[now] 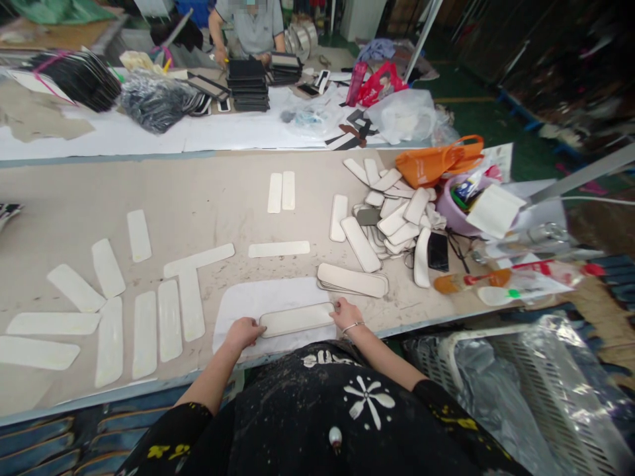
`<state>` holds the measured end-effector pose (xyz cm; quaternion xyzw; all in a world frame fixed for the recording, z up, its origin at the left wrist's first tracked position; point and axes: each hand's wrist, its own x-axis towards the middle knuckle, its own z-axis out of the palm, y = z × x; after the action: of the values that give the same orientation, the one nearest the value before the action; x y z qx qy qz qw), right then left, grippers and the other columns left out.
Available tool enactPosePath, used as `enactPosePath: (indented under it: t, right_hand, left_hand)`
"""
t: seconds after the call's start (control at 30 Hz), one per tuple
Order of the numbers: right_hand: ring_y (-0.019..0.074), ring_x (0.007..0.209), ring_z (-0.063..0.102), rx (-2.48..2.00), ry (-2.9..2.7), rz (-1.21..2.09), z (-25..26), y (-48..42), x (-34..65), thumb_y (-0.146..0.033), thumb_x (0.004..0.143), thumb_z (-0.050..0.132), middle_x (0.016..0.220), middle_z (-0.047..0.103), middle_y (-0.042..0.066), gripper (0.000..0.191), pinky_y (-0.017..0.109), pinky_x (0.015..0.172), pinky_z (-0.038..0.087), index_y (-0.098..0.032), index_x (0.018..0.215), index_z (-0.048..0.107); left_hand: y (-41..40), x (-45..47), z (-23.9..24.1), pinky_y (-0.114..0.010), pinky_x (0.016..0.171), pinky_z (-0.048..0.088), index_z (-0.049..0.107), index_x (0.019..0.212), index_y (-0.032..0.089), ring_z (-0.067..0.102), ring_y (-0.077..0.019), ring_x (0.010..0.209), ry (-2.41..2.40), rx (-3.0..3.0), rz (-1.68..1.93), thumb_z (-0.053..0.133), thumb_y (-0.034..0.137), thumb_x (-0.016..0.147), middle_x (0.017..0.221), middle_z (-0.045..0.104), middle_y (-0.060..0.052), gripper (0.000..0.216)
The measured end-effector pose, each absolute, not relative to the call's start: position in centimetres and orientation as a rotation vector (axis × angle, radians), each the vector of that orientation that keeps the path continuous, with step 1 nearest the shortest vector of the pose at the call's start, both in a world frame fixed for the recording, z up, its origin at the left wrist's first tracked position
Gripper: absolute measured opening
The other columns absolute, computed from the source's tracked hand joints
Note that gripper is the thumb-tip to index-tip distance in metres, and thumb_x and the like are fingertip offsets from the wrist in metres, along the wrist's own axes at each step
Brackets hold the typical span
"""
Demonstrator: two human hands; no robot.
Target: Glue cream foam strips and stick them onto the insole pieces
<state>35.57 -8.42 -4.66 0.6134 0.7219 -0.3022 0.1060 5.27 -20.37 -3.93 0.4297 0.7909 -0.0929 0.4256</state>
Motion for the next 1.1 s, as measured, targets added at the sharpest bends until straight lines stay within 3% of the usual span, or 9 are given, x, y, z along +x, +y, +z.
enactPosePath:
  t: [0.17, 0.27, 0.4, 0.47, 0.57, 0.73, 0.93, 1.1]
  right_hand:
    - [0.0203, 0.082, 0.063, 1.833, 2.169, -0.881, -4.5, -8.7, 36.4, -0.033, 0.086, 0.048, 0.085, 0.068, 0.006, 0.023, 0.029, 0.072, 0.046, -0.017, 0.099, 0.058]
    - [0.0202, 0.100, 0.058, 1.788, 2.313, -0.857, -4.1, -9.5, 36.4, -0.029, 0.092, 0.035, 0.105, 0.064, 0.010, 0.031, 0.031, 0.088, 0.043, -0.016, 0.112, 0.055]
    - [0.0227, 0.129, 0.034, 1.074, 2.879, -0.785, -4.4, -11.2, 34.6, -0.031, 0.091, 0.041, 0.137, 0.044, 0.013, 0.045, 0.040, 0.108, 0.027, -0.015, 0.134, 0.041]
    - [0.0252, 0.135, 0.025, 0.674, 2.986, -0.720, -5.1, -11.9, 33.4, -0.034, 0.091, 0.044, 0.145, 0.034, 0.012, 0.052, 0.047, 0.110, 0.022, -0.015, 0.138, 0.034]
    - [0.0254, 0.137, 0.020, 0.395, 2.960, -0.671, -6.0, -12.3, 32.5, -0.037, 0.090, 0.047, 0.147, 0.030, 0.009, 0.057, 0.050, 0.110, 0.019, -0.017, 0.140, 0.029]
    - [0.0237, 0.138, 0.016, 0.555, 2.895, -0.620, -6.2, -11.5, 34.6, -0.047, 0.085, 0.051, 0.149, 0.025, 0.010, 0.070, 0.049, 0.112, 0.013, -0.016, 0.142, 0.024]
    - [0.0240, 0.139, 0.012, 0.828, 2.841, -0.537, -6.5, -11.3, 37.4, -0.047, 0.086, 0.049, 0.150, 0.017, 0.011, 0.072, 0.047, 0.113, 0.011, -0.014, 0.143, 0.020]
    - [0.0240, 0.139, 0.011, 0.826, 2.850, -0.542, -6.9, -11.4, 37.5, -0.048, 0.087, 0.047, 0.151, 0.016, 0.010, 0.072, 0.048, 0.113, 0.011, -0.014, 0.144, 0.019]
  left_hand:
    - [-20.4, 5.1, -3.9, -0.025, 0.053, 0.038, 0.060, 0.062, 0.019, 0.061, -0.0175, 0.055, 1.971, 1.067, -0.212, 0.049, 0.045, 0.072, 0.051, 0.064, -0.004, 0.030]
    - [-20.5, 5.0, -4.2, -0.025, 0.052, 0.038, 0.060, 0.062, 0.019, 0.061, -0.0175, 0.054, 1.972, 1.053, -0.199, 0.050, 0.046, 0.071, 0.051, 0.064, -0.004, 0.030]
    - [-20.5, 4.9, -4.3, -0.024, 0.052, 0.038, 0.060, 0.061, 0.019, 0.061, -0.0171, 0.054, 1.974, 1.041, -0.189, 0.051, 0.046, 0.071, 0.053, 0.065, -0.004, 0.030]
    - [-20.5, 5.0, -4.3, -0.024, 0.052, 0.039, 0.060, 0.061, 0.019, 0.061, -0.0169, 0.054, 1.974, 1.037, -0.190, 0.051, 0.045, 0.071, 0.052, 0.065, -0.003, 0.029]
    - [-20.5, 5.0, -4.1, -0.024, 0.053, 0.039, 0.060, 0.061, 0.019, 0.061, -0.0164, 0.053, 1.973, 1.035, -0.191, 0.051, 0.044, 0.071, 0.052, 0.064, -0.003, 0.028]
    - [-20.6, 5.0, -4.0, -0.025, 0.054, 0.039, 0.060, 0.063, 0.020, 0.060, -0.0160, 0.052, 1.970, 1.044, -0.187, 0.050, 0.045, 0.072, 0.052, 0.064, -0.002, 0.029]
    - [-20.5, 5.1, -4.0, -0.026, 0.056, 0.038, 0.059, 0.064, 0.020, 0.060, -0.0183, 0.055, 1.993, 1.083, -0.192, 0.051, 0.044, 0.072, 0.047, 0.060, -0.002, 0.027]
    - [-22.5, 5.8, -3.8, -0.027, 0.065, 0.042, 0.060, 0.074, 0.019, 0.063, -0.0196, 0.070, 2.098, 1.209, -0.121, 0.040, 0.043, 0.082, 0.065, 0.066, -0.005, 0.032]
